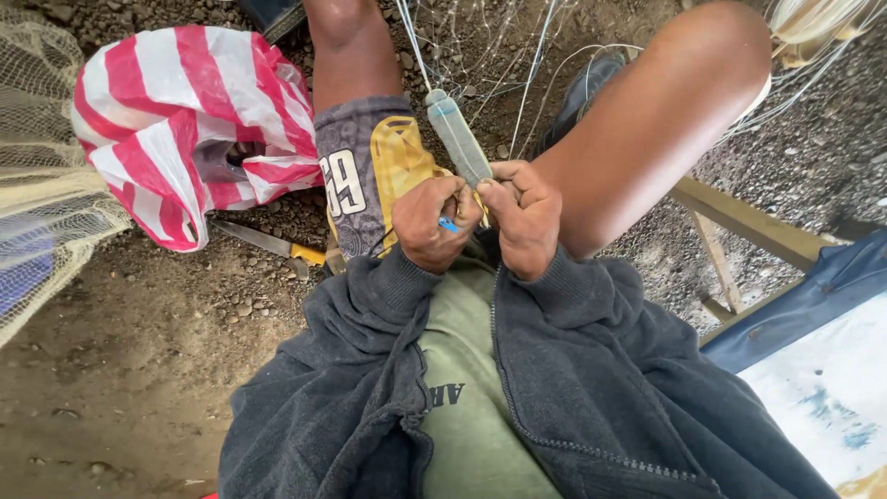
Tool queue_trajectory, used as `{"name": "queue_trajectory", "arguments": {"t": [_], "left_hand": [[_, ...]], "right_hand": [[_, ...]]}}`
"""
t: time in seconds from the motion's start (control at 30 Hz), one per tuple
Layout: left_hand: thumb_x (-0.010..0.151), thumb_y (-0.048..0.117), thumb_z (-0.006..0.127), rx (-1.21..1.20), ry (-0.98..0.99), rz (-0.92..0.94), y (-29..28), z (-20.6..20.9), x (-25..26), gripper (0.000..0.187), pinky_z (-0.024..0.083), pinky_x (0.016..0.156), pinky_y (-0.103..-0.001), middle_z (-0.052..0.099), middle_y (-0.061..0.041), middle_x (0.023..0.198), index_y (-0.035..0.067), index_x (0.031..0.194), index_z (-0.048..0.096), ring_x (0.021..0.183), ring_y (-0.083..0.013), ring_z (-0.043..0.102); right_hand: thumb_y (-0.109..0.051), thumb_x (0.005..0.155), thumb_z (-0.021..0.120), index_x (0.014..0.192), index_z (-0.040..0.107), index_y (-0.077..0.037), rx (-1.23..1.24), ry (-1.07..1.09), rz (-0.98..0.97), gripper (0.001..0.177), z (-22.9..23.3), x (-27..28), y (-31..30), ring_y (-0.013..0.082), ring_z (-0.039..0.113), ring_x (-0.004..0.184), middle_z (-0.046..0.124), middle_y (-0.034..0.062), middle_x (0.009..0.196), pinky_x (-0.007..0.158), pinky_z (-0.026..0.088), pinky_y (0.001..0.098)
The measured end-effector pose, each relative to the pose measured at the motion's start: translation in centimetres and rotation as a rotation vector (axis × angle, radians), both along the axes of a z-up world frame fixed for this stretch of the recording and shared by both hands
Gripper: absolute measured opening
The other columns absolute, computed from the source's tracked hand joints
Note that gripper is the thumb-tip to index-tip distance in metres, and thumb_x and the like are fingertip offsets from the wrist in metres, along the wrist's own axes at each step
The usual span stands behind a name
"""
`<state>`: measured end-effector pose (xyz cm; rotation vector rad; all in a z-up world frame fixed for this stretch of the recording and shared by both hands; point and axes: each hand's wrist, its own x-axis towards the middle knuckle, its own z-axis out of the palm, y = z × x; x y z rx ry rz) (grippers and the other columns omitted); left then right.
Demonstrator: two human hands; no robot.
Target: Repairing or weaving a fishing net using a plastic shuttle and nylon line while sitting on the ground.
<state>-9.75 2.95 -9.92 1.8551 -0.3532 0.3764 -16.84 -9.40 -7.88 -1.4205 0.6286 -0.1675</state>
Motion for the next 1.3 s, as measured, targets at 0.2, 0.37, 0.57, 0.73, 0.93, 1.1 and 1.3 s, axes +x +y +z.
{"name": "queue_trajectory", "arguments": {"t": [0.2, 0.37, 0.57, 0.73, 0.93, 1.1, 1.3], "left_hand": [[0.091, -0.006, 0.078, 0.02, -0.074, -0.033, -0.1, 0.8, 1.1, 0.015, 0.059, 0.055, -0.03, 0.047, 0.001, 0.057, 0.007, 0.095, 0.082, 0.045, -0.0219, 0.055], [0.094, -0.002, 0.08, -0.009, -0.038, -0.051, -0.1, 0.6, 0.8, 0.009, 0.059, 0.053, -0.032, 0.05, 0.0, 0.057, 0.007, 0.094, 0.083, 0.045, -0.0235, 0.058], [0.09, 0.0, 0.086, 0.036, 0.067, -0.031, 0.0, 1.5, 0.3, 0.011, 0.061, 0.056, -0.032, 0.053, -0.001, 0.056, 0.01, 0.093, 0.082, 0.047, -0.0246, 0.062], [0.098, 0.003, 0.084, 0.007, 0.262, -0.156, 0.9, 4.2, 0.5, 0.004, 0.061, 0.057, -0.039, 0.065, -0.006, 0.063, 0.007, 0.099, 0.083, 0.055, -0.0267, 0.071], [0.113, 0.014, 0.074, -0.037, 0.298, -0.204, 1.0, 5.8, 0.8, 0.008, 0.06, 0.06, -0.04, 0.07, -0.008, 0.089, 0.008, 0.11, 0.079, 0.063, -0.0255, 0.067], [0.117, 0.012, 0.072, -0.03, 0.477, -0.244, 1.4, 5.4, -0.4, 0.007, 0.055, 0.055, -0.033, 0.059, -0.005, 0.059, 0.008, 0.117, 0.077, 0.049, -0.0239, 0.066], [0.115, 0.011, 0.074, -0.091, 0.555, -0.328, 2.2, 4.9, -0.8, 0.007, 0.052, 0.055, -0.032, 0.06, -0.002, 0.059, 0.006, 0.118, 0.079, 0.049, -0.0178, 0.06]], "right_hand": [[0.002, 0.11, 0.079, 0.128, 0.079, 0.015, 0.02, -0.001, -0.047, 0.023, 0.5, 0.3, 0.5, 0.0017, 0.046, 0.048, 0.052, 0.0012, 0.049, 0.049, 0.038, 0.0187], [0.005, 0.107, 0.085, 0.133, 0.078, 0.014, -0.127, -0.052, -0.047, 0.028, 0.0, -0.2, 0.2, 0.0059, 0.05, 0.044, 0.052, 0.0018, 0.048, 0.049, 0.04, 0.0189], [0.003, 0.104, 0.092, 0.129, 0.081, 0.013, -0.2, -0.064, -0.036, 0.029, -1.0, -0.6, -0.1, 0.0049, 0.056, 0.045, 0.053, -0.0002, 0.05, 0.046, 0.04, 0.0186], [0.001, 0.106, 0.092, 0.125, 0.082, 0.014, -0.17, -0.05, -0.018, 0.025, -0.4, -1.1, 0.0, 0.0043, 0.057, 0.046, 0.048, -0.0019, 0.052, 0.046, 0.038, 0.0174], [0.003, 0.106, 0.091, 0.124, 0.08, 0.017, -0.132, -0.075, -0.007, 0.025, 0.0, -0.9, -0.1, 0.0002, 0.056, 0.048, 0.044, -0.0045, 0.052, 0.046, 0.04, 0.015], [0.005, 0.105, 0.092, 0.123, 0.081, 0.017, -0.165, -0.092, -0.021, 0.025, -0.2, -0.6, -0.3, 0.002, 0.057, 0.046, 0.046, -0.0023, 0.05, 0.045, 0.039, 0.0159], [0.005, 0.106, 0.09, 0.121, 0.083, 0.016, -0.198, -0.094, -0.013, 0.021, 0.4, -0.2, -0.5, 0.0011, 0.054, 0.048, 0.042, -0.0043, 0.051, 0.045, 0.035, 0.0164]]}}
